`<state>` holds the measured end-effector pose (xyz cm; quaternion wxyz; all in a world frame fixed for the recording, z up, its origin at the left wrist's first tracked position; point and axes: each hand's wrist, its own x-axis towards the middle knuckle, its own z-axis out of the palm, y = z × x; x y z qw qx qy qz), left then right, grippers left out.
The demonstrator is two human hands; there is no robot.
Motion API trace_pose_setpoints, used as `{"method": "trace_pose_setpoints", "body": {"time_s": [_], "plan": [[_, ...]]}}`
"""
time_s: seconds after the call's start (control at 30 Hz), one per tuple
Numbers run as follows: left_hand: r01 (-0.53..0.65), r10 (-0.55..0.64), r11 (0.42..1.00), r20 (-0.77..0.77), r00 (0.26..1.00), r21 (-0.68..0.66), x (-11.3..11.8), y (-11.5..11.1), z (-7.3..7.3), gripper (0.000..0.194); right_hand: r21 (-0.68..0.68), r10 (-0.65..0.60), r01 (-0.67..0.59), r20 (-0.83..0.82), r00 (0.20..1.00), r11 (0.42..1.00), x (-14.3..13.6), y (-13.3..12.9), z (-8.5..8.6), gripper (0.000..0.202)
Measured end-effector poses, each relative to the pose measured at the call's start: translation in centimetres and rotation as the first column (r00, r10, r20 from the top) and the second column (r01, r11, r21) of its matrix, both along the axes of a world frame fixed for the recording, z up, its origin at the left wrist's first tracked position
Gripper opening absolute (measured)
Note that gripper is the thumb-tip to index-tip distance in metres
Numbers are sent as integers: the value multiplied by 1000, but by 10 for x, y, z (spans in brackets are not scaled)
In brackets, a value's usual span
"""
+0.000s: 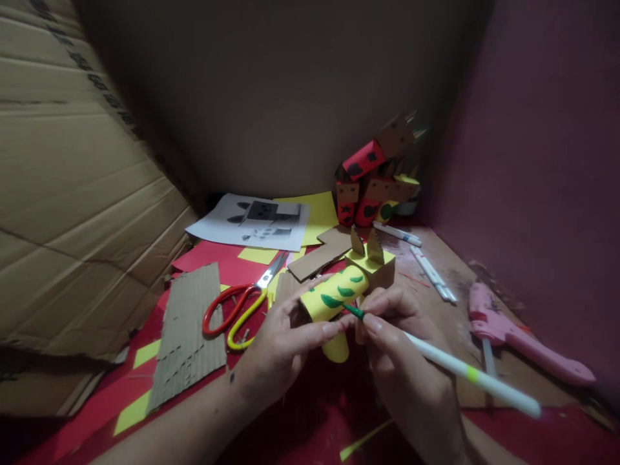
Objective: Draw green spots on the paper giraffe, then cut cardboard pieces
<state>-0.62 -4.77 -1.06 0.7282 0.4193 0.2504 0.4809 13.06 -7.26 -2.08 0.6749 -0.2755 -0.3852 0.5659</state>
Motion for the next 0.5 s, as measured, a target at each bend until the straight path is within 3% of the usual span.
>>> {"method": "trace_pose_setpoints", "body": {"time_s": [0.23,0.5], "plan": [[-21,21,1000,0,1000,-1,-1,1,-2,75,92,-16,9,81,997,996,0,-1,-3,8],[-83,95,992,-134,986,96,-4,0,-8,73,64,-17,10,103,995,998,-1,-5,-1,6]]}}
